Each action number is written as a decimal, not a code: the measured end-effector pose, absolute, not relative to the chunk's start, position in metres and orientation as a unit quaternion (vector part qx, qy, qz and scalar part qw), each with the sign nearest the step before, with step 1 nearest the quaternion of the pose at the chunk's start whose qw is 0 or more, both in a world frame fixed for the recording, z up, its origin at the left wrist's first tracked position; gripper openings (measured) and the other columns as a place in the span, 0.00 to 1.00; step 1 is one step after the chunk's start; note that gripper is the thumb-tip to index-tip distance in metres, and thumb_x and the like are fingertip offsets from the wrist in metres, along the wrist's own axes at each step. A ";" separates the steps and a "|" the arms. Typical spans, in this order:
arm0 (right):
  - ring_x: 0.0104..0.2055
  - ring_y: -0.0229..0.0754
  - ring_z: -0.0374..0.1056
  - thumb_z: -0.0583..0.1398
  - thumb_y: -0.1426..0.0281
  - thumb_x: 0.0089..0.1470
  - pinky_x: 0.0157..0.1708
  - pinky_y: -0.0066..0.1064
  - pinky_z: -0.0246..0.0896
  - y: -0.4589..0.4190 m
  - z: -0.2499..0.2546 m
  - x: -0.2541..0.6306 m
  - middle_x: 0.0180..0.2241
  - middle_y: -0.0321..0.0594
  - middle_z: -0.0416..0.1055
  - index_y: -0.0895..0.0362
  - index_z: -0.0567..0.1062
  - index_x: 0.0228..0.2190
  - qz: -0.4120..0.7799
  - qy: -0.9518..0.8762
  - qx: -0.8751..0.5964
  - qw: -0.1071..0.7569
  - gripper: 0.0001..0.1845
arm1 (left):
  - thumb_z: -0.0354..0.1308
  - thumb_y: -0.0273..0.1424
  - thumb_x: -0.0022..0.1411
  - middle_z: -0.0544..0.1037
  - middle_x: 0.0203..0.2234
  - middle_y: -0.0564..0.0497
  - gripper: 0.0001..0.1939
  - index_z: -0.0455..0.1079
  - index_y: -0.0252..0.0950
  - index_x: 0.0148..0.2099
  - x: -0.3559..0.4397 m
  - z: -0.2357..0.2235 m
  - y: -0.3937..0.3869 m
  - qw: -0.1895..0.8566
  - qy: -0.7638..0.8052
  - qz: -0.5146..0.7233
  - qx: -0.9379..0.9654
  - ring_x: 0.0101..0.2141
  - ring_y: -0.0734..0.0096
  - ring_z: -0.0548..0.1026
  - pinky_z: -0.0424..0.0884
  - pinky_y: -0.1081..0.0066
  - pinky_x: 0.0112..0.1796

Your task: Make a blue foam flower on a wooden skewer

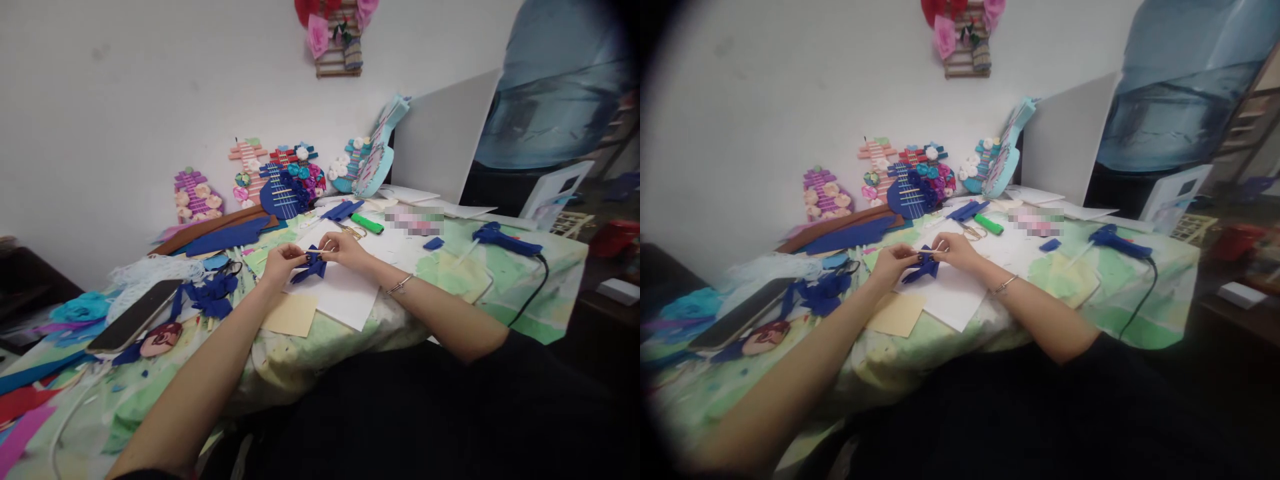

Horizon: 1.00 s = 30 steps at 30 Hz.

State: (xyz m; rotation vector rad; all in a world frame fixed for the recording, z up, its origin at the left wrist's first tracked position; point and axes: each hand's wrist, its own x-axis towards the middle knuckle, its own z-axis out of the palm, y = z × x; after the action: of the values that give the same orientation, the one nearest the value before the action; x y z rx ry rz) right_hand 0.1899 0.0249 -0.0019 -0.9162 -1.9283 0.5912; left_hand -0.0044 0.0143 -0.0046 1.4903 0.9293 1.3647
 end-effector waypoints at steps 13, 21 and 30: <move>0.27 0.34 0.65 0.65 0.71 0.41 0.27 0.25 0.56 0.031 -0.002 0.189 0.24 0.35 0.71 0.60 0.73 0.24 0.216 -0.778 -0.363 0.465 0.06 | 0.72 0.32 0.35 0.78 0.22 0.51 0.17 0.72 0.32 0.28 -0.005 -0.005 0.013 0.441 0.362 0.552 0.609 0.24 0.70 0.76 0.73 0.68 0.31; 0.28 0.35 0.66 0.65 0.69 0.42 0.28 0.25 0.58 0.030 -0.004 0.188 0.26 0.36 0.73 0.60 0.73 0.27 0.220 -0.782 -0.351 0.466 0.08 | 0.72 0.31 0.34 0.78 0.21 0.51 0.16 0.71 0.31 0.26 -0.005 -0.005 0.014 0.440 0.369 0.544 0.612 0.24 0.70 0.76 0.73 0.68 0.30; 0.26 0.34 0.64 0.64 0.69 0.42 0.26 0.24 0.55 0.027 -0.002 0.186 0.23 0.35 0.70 0.60 0.72 0.22 0.222 -0.785 -0.352 0.459 0.07 | 0.71 0.31 0.35 0.77 0.22 0.50 0.13 0.71 0.32 0.25 -0.004 -0.003 0.011 0.418 0.380 0.541 0.623 0.24 0.70 0.75 0.72 0.68 0.29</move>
State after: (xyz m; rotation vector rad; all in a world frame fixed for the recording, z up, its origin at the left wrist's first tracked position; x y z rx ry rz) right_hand 0.1863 0.0272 -0.0017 -0.8671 -1.9322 0.5475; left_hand -0.0042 0.0105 -0.0033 1.5628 0.9528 1.3568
